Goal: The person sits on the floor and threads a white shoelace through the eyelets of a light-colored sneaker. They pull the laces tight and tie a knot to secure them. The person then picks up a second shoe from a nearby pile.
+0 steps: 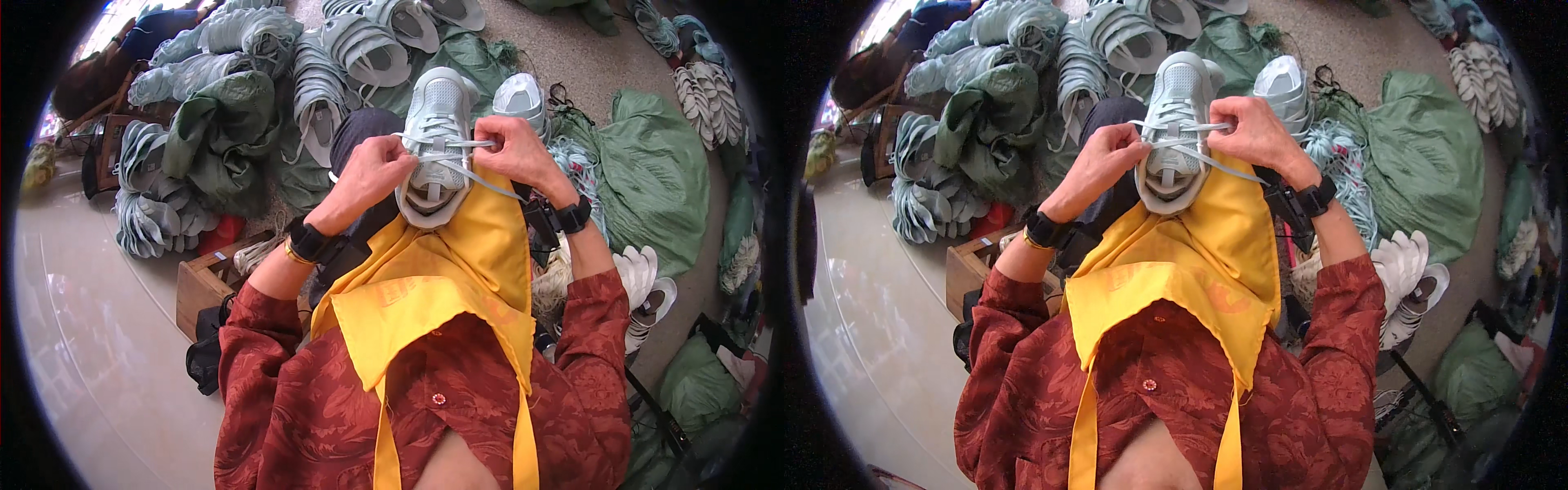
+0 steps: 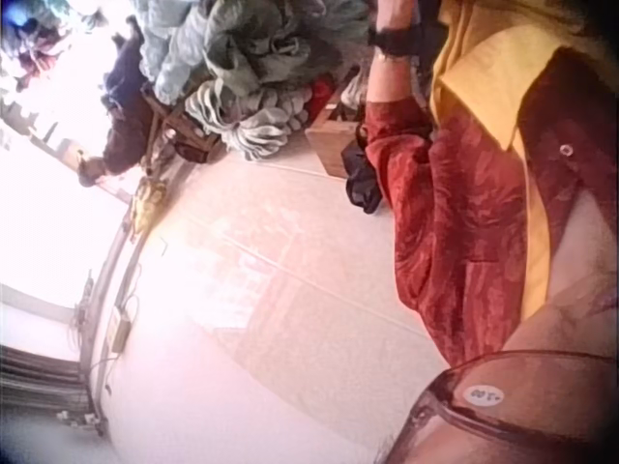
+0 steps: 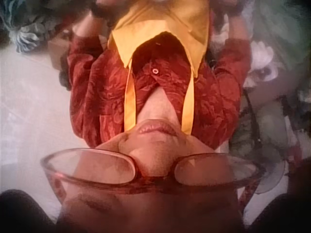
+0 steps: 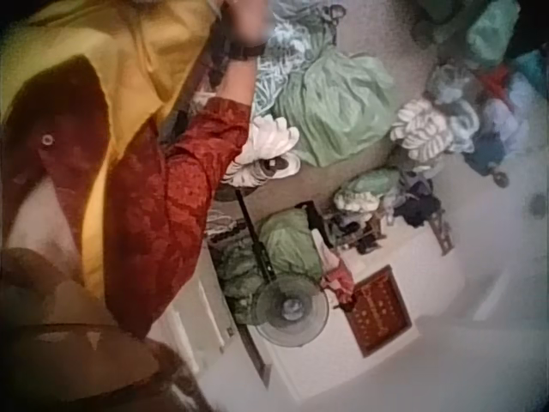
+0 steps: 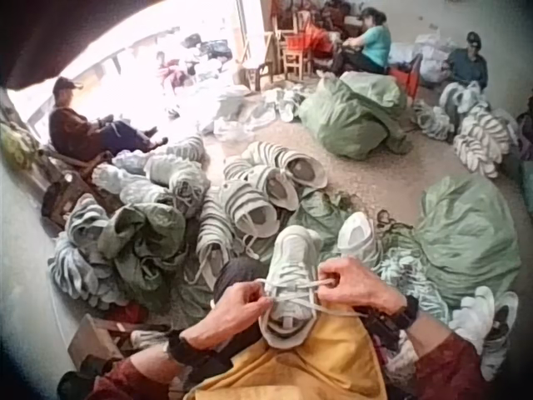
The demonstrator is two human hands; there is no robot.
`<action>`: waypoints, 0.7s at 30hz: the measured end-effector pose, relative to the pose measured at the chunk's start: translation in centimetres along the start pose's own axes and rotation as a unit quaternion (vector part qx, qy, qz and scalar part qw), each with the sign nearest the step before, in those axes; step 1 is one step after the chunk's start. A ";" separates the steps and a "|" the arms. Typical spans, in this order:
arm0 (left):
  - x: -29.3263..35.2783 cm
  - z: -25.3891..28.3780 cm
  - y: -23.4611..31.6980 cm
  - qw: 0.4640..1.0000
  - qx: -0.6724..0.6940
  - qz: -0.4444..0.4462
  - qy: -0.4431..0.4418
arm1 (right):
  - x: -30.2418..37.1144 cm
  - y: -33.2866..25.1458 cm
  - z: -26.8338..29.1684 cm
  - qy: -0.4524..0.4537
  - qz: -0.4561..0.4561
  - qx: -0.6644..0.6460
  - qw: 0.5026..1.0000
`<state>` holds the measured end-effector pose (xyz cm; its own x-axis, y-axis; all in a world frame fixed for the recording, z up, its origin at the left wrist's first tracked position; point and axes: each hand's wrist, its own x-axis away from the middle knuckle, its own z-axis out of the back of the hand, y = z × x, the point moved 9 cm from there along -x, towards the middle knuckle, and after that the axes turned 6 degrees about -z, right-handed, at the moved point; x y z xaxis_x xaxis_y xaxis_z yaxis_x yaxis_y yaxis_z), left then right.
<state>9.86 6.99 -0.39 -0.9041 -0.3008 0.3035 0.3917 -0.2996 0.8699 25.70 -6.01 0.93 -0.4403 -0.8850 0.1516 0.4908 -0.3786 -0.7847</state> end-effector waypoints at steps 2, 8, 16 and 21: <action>0.1 0.4 -0.4 1.000 0.002 -0.008 0.017 | 0.2 0.1 0.1 0.002 -0.008 -0.015 1.000; 1.2 1.6 0.1 0.994 -0.036 -0.064 0.076 | 1.3 -0.3 0.8 0.058 0.002 -0.059 0.997; 2.9 1.9 2.5 0.983 -0.038 -0.165 0.077 | 6.2 -2.2 2.3 0.144 -0.006 -0.011 0.989; 3.6 1.7 4.3 0.949 -0.103 -0.287 0.078 | 7.1 -4.0 -0.1 0.096 0.032 0.019 0.995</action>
<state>7.96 6.13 5.09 -0.9490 -0.1593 -0.2721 -0.1181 -0.6206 0.7752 20.52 -10.74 5.07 -0.5413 -0.8406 -0.0188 0.5492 -0.3365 -0.7649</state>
